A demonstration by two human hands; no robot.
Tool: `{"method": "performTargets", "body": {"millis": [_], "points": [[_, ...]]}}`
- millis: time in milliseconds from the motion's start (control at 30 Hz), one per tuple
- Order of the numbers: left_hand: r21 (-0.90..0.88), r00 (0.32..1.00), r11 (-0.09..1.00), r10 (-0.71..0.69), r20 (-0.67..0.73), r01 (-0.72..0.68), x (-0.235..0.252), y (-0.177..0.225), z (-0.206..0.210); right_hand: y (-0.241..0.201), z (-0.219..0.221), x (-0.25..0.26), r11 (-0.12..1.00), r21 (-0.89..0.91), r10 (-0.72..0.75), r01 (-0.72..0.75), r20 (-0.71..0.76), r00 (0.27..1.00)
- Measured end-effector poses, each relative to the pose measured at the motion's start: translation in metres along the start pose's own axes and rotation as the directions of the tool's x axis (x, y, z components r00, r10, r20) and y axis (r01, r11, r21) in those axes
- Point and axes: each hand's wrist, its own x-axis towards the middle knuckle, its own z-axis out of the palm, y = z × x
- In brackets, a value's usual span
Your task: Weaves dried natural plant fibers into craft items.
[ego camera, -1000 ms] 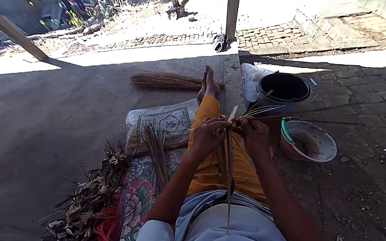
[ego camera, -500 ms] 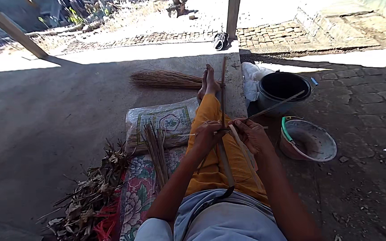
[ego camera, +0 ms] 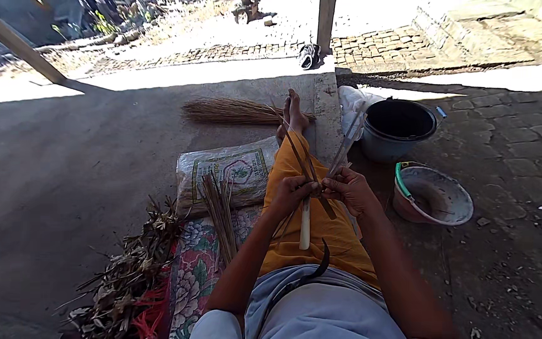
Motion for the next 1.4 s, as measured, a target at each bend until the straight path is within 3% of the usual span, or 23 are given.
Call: {"method": "performTargets", "body": {"millis": [167,300,467,700,800,933,1000,1100,1200,1400], "points": [[0.076,0.981,0.984,0.153,0.116,-0.162,0.001,-0.01,-0.005,0.003,-0.001,-0.001,0.993,-0.115,-0.027,0.036,0.072,0.997],[0.208,0.972,0.952,0.2,0.127,-0.223,-0.001,-0.016,-0.011,0.007,-0.001,-0.002,0.961,-0.228,-0.123,0.158,0.162,0.979],[0.323,0.976,0.921,0.195,0.099,-0.217,-0.006,-0.017,-0.014,0.011,-0.004,0.0,0.895,-0.324,-0.188,0.306,0.347,0.919],[0.43,0.981,0.882,0.191,0.047,-0.192,-0.012,-0.019,-0.013,0.019,-0.008,0.006,0.849,-0.354,-0.228,0.391,0.422,0.877],[0.486,0.984,0.856,0.16,0.077,-0.177,-0.014,-0.017,-0.013,0.024,-0.005,0.006,0.874,-0.344,-0.212,0.343,0.366,0.906],[0.378,0.984,0.911,0.129,0.125,-0.167,-0.017,-0.018,-0.019,0.025,-0.004,0.005,0.893,-0.33,-0.212,0.305,0.287,0.934],[0.186,0.998,0.981,0.055,0.022,-0.058,-0.019,-0.015,-0.017,0.023,-0.003,0.003,0.896,-0.309,-0.23,0.319,0.292,0.928],[-0.025,0.98,0.996,-0.094,-0.175,0.091,-0.02,-0.01,-0.01,0.025,0.001,0.001,0.873,-0.304,-0.281,0.382,0.327,0.902],[0.027,0.973,0.995,-0.091,-0.211,0.099,-0.019,-0.009,-0.009,0.032,0.004,0.003,0.829,-0.341,-0.319,0.444,0.364,0.875],[0.211,0.996,0.978,0.028,-0.088,-0.009,-0.023,-0.011,-0.013,0.039,0.016,-0.002,0.687,-0.539,-0.401,0.486,0.276,0.873]]}}
